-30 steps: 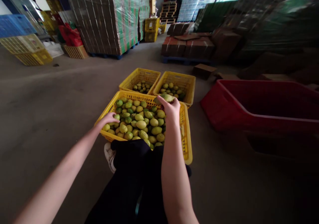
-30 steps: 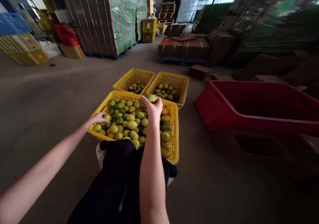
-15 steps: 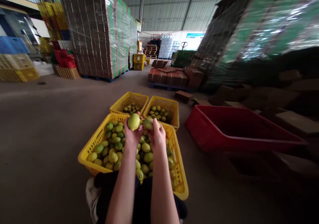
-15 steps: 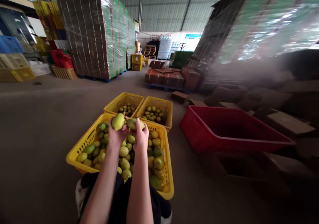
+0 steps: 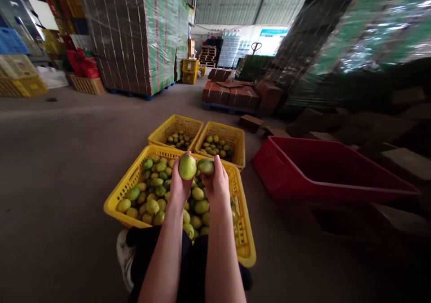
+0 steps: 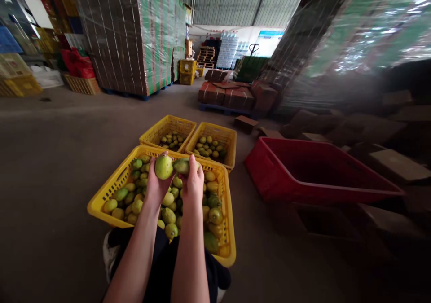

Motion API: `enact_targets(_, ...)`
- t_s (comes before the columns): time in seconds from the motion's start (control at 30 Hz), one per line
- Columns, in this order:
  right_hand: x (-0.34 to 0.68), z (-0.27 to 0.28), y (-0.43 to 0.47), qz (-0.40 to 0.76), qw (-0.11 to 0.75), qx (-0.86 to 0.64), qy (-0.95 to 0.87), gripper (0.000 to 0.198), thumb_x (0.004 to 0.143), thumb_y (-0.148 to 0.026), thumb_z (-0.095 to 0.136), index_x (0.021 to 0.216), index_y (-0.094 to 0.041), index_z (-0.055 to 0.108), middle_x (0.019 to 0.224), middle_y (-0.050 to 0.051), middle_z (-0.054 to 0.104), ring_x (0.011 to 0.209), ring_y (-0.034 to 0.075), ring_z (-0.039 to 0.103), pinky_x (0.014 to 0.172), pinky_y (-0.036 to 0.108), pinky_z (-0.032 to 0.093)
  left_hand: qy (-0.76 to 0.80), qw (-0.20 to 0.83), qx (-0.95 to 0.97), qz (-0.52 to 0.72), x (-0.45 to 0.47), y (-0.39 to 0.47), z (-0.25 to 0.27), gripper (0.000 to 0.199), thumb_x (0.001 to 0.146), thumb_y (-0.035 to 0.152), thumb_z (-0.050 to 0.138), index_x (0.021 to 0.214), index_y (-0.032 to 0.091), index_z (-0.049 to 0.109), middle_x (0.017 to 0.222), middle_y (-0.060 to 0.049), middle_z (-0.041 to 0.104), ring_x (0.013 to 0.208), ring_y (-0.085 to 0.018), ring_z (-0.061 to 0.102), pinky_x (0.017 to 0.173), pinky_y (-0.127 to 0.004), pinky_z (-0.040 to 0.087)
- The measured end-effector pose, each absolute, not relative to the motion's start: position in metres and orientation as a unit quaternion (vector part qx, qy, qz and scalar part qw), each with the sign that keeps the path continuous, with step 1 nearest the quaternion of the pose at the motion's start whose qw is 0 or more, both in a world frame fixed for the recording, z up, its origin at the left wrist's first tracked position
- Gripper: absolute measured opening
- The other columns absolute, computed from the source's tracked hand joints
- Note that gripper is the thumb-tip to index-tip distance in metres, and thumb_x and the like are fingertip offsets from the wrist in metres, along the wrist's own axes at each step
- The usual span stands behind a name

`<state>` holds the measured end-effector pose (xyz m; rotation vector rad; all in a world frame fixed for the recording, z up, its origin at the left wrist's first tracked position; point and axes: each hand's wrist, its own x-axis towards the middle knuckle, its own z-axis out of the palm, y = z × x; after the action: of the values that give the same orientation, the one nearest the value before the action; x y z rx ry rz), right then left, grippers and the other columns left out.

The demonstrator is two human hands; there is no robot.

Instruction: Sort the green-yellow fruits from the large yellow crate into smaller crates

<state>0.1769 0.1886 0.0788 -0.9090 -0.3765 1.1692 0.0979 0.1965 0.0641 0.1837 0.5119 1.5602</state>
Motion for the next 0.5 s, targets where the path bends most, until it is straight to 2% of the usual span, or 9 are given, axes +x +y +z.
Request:
enact_targets(0.2,0.161,0.084,0.185,0.538,0.738,-0.386,-0.128,0.044,0.066,-0.055,0.082,0.077,-0.023,0.054,0.058,-0.008,0.060,0.050,0.010,0.056,0.039,0.022,0.038,0.256,0.605,0.187,0.730,0.100,0.185,0.060,0.031,0.079,0.046,0.067,0.071,0.017,0.073,0.074,-0.005,0.070,0.083,-0.020,0.069,0.074,-0.026,0.053)
enact_targets(0.37,0.160,0.087,0.183,0.568,0.721,-0.384,-0.104,0.040,0.066,-0.050,0.082,0.073,-0.023,0.053,0.053,-0.009,0.054,0.043,0.008,0.047,0.033,0.020,0.029,0.255,0.551,0.235,0.759,0.100,0.181,0.057,0.033,0.081,0.049,0.063,0.066,0.021,0.072,0.076,-0.006,0.070,0.081,-0.019,0.066,0.076,-0.027,0.053)
enact_targets(0.5,0.165,0.082,0.184,0.583,0.690,-0.401,-0.153,0.046,0.065,-0.058,0.080,0.068,-0.024,0.049,0.049,-0.009,0.050,0.038,0.007,0.039,0.031,0.023,0.025,0.249,0.555,0.247,0.754,0.102,0.180,0.057,0.037,0.085,0.048,0.061,0.061,0.021,0.070,0.072,-0.006,0.067,0.083,-0.020,0.066,0.081,-0.027,0.053)
